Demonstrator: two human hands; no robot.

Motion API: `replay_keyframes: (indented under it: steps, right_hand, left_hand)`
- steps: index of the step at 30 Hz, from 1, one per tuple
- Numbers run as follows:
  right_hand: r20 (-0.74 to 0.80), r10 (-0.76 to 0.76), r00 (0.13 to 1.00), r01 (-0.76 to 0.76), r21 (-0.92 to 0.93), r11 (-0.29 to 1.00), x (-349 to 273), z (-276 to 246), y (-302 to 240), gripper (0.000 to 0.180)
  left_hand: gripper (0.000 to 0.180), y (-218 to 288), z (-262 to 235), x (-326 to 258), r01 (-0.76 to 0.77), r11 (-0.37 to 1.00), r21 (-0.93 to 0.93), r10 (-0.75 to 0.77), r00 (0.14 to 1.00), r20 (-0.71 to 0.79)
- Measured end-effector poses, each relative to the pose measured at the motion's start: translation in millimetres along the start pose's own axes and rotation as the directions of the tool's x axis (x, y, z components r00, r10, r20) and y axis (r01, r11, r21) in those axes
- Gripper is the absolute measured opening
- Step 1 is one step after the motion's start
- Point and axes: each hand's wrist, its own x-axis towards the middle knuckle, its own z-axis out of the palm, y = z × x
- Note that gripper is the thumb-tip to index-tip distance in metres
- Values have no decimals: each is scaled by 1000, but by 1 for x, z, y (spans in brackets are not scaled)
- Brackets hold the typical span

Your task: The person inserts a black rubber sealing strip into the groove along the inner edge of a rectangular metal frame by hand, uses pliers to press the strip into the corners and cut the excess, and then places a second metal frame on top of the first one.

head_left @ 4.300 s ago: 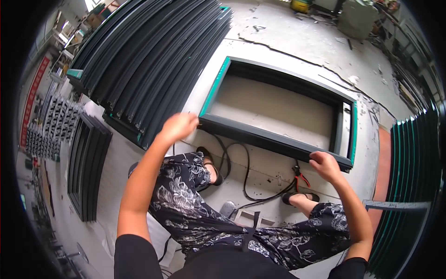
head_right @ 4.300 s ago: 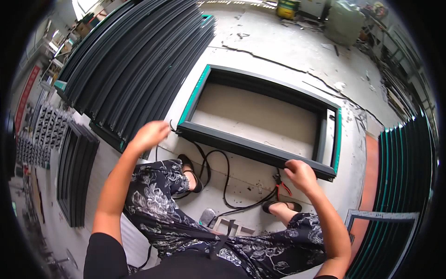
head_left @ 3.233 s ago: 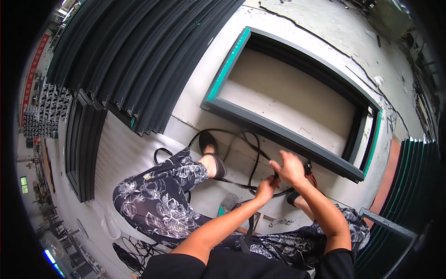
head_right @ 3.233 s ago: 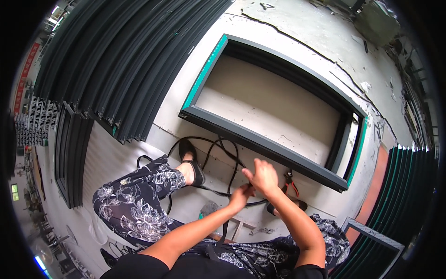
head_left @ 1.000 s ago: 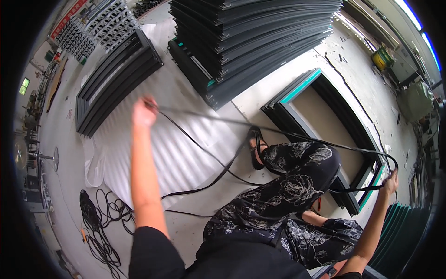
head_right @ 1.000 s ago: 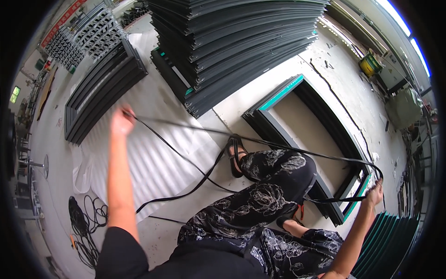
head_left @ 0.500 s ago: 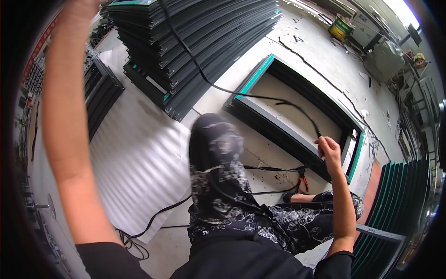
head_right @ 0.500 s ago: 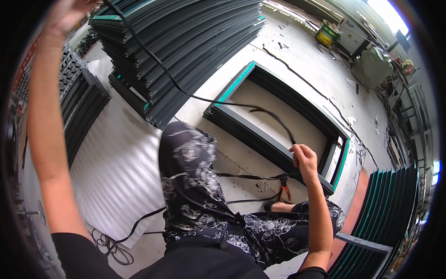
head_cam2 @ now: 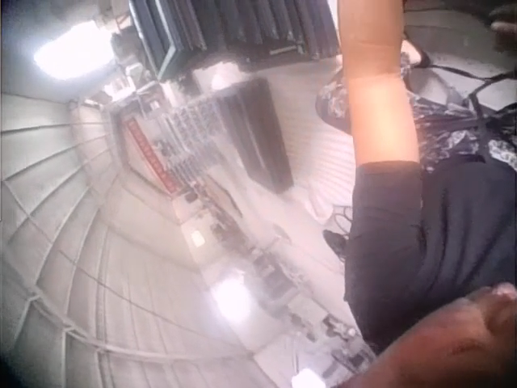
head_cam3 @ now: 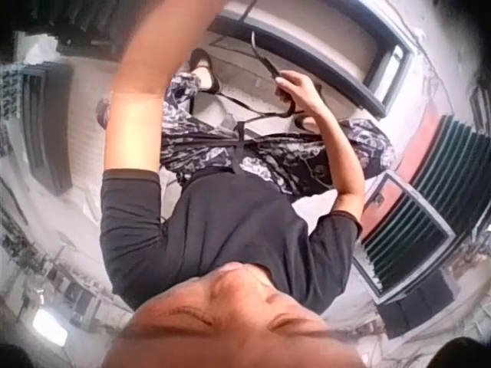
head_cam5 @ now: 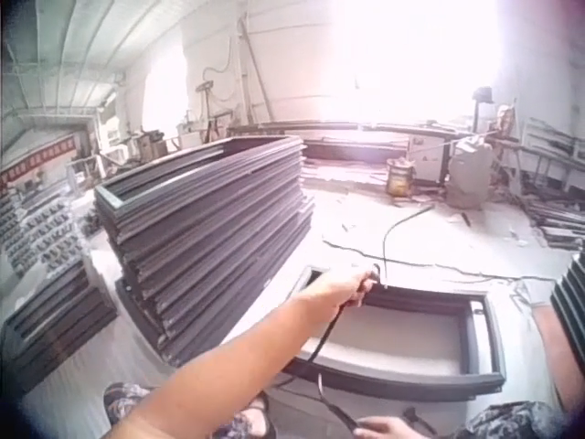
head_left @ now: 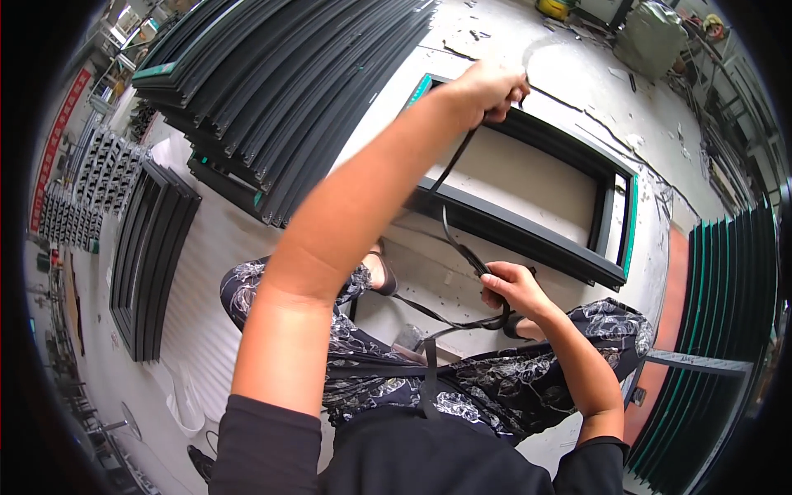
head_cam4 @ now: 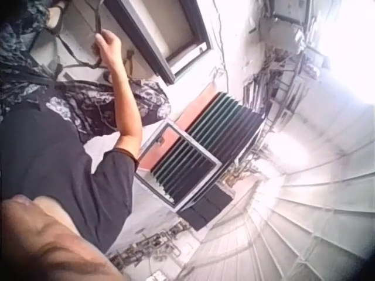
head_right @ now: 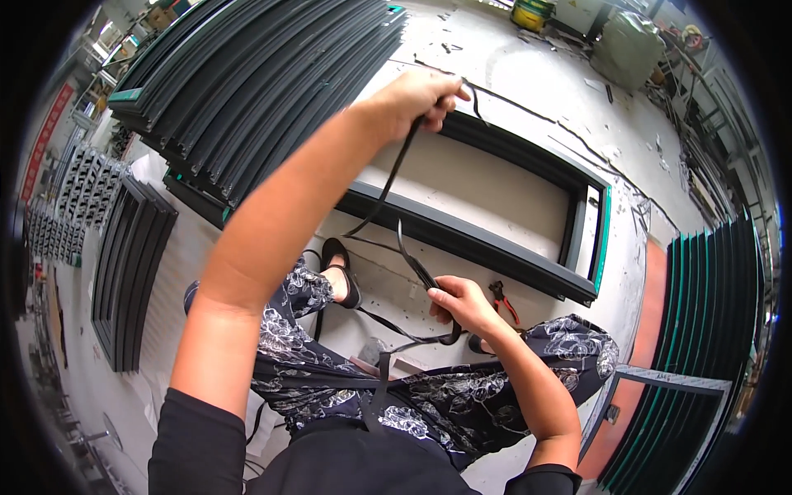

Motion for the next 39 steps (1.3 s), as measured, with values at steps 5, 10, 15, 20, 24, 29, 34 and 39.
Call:
replay_keyframes:
  steps: [5, 10, 15, 20, 24, 29, 34, 39]
  right_hand:
    - [-118, -57, 991, 62, 38, 997, 4, -20, 9, 20]
    - [-181, -97, 979, 129, 175, 976, -4, -31, -3, 23]
    - [-128, -139, 982, 165, 220, 961, -31, -24, -20, 23]
    - [-24, -230, 973, 230, 25, 973, -30, -5, -4, 21]
    - [-70, -170, 983, 184, 312, 932, -5, 51, 17, 29]
    - [-206, 357, 911, -274, 345, 898, 70, 41, 159, 35]
    - [-267, 781, 565, -711, 322, 625, 101, 29, 296, 30]
    - [-161, 890, 426, -562, 724, 400, 106, 55, 325, 18]
  left_hand:
    - [27, -69, -6, 0, 116, 993, -3, -116, 991, -61]
    - [43, -122, -45, -28, 172, 872, 459, -25, 951, -309]
    - [54, -146, -29, -104, 371, 883, 289, -429, 887, 172]
    - [62, -143, 23, -133, 304, 950, 75, -310, 875, 373]
    - [34, -138, 8, -132, 470, 847, -250, -422, 879, 222]
    - [30, -99, -80, -118, 185, 983, -1, -179, 951, -253]
    - [31, -69, -123, -109, -34, 972, -231, -87, 864, -495]
    - [31, -80, -124, -105, 101, 979, -179, -175, 866, -468]
